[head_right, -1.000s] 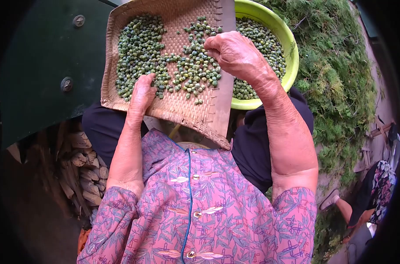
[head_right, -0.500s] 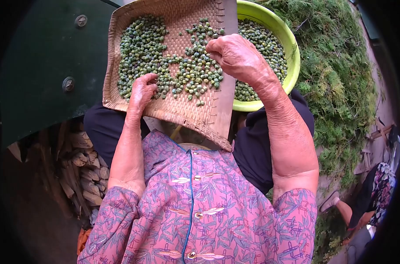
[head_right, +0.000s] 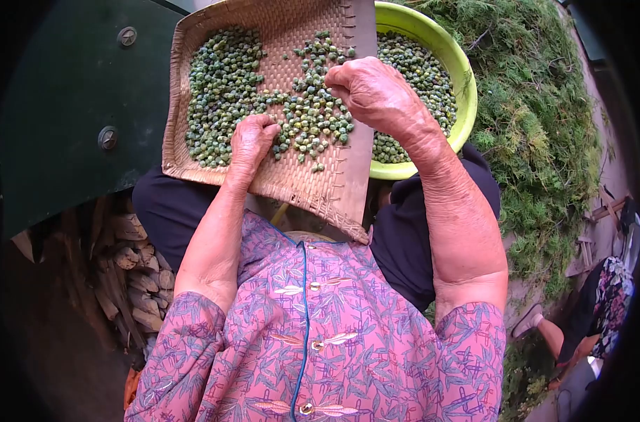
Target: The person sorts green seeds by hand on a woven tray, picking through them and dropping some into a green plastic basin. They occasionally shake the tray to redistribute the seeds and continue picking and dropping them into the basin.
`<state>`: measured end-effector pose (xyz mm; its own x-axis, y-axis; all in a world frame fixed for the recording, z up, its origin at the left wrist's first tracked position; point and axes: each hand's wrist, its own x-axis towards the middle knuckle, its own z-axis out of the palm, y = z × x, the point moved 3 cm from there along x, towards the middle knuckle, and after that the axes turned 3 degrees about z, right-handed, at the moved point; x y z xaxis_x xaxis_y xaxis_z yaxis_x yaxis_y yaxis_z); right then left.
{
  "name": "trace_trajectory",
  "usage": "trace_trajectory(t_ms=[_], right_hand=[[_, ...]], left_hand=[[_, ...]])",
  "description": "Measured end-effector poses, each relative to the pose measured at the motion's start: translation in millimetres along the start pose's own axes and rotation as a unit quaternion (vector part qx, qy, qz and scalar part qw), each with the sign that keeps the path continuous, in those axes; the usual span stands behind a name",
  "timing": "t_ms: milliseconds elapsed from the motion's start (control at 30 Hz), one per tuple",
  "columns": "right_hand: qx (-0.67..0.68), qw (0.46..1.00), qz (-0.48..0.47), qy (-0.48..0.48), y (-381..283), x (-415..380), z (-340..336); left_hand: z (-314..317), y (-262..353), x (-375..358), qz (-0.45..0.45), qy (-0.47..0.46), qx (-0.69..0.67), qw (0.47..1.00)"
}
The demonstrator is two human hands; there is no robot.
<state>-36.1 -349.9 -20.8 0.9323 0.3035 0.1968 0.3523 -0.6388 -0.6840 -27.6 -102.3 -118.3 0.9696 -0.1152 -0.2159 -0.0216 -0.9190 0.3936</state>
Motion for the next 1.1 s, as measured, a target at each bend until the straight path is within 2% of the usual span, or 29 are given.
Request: trace_trajectory(t_ms=[267,333,367,433,467,533,567,600,667,700,800,833,900,1067,1100], right_hand=[[-0.047,0.997,0.033,-0.049,-1,2,-1],[-0.045,0.998,0.029,-0.042,0,1,0],[-0.043,0.998,0.024,-0.036,0,0,1],[-0.050,0.997,0.031,-0.046,0,-1,5],[-0.057,0.996,0.036,-0.056,-1,-1,8],[-0.055,0.995,0.040,-0.078,-2,1,17],[-0.052,0.995,0.028,-0.083,-1,1,24],[0.015,0.999,0.023,-0.041,-4,-1,29],[0.110,0.991,0.046,-0.053,-6,0,43],[0.164,0.984,0.048,-0.053,-7,-1,51],[0.224,0.965,0.088,-0.105,-10,-4,70],[0.222,0.965,0.088,-0.105,-10,-6,72],[0.236,0.952,0.147,-0.126,-14,-9,72],[0.216,0.967,0.119,-0.064,-14,-12,80],[0.156,0.982,0.097,-0.038,-13,-13,80]], left_hand=[[11,1,5,0.021,-0.009,0.115,0.993],[11,-15,5,0.008,-0.005,-0.102,0.995],[4,-11,-3,-0.048,-0.039,-0.289,0.955],[-3,-8,-11,-0.134,-0.089,-0.457,0.875],[-6,-8,-14,-0.132,-0.089,-0.457,0.875],[-7,-4,-20,-0.124,-0.123,-0.591,0.787],[-9,1,-24,-0.121,-0.124,-0.592,0.787],[-10,9,-27,-0.113,-0.131,-0.623,0.763],[-13,20,-32,-0.097,-0.151,-0.667,0.723],[-14,24,-35,-0.094,-0.152,-0.668,0.723],[-13,35,-40,-0.077,-0.183,-0.707,0.679],[-12,34,-40,-0.077,-0.183,-0.708,0.678],[-11,33,-42,-0.072,-0.183,-0.711,0.675],[-14,28,-47,-0.068,-0.164,-0.719,0.672],[-15,27,-48,-0.067,-0.158,-0.726,0.666]])
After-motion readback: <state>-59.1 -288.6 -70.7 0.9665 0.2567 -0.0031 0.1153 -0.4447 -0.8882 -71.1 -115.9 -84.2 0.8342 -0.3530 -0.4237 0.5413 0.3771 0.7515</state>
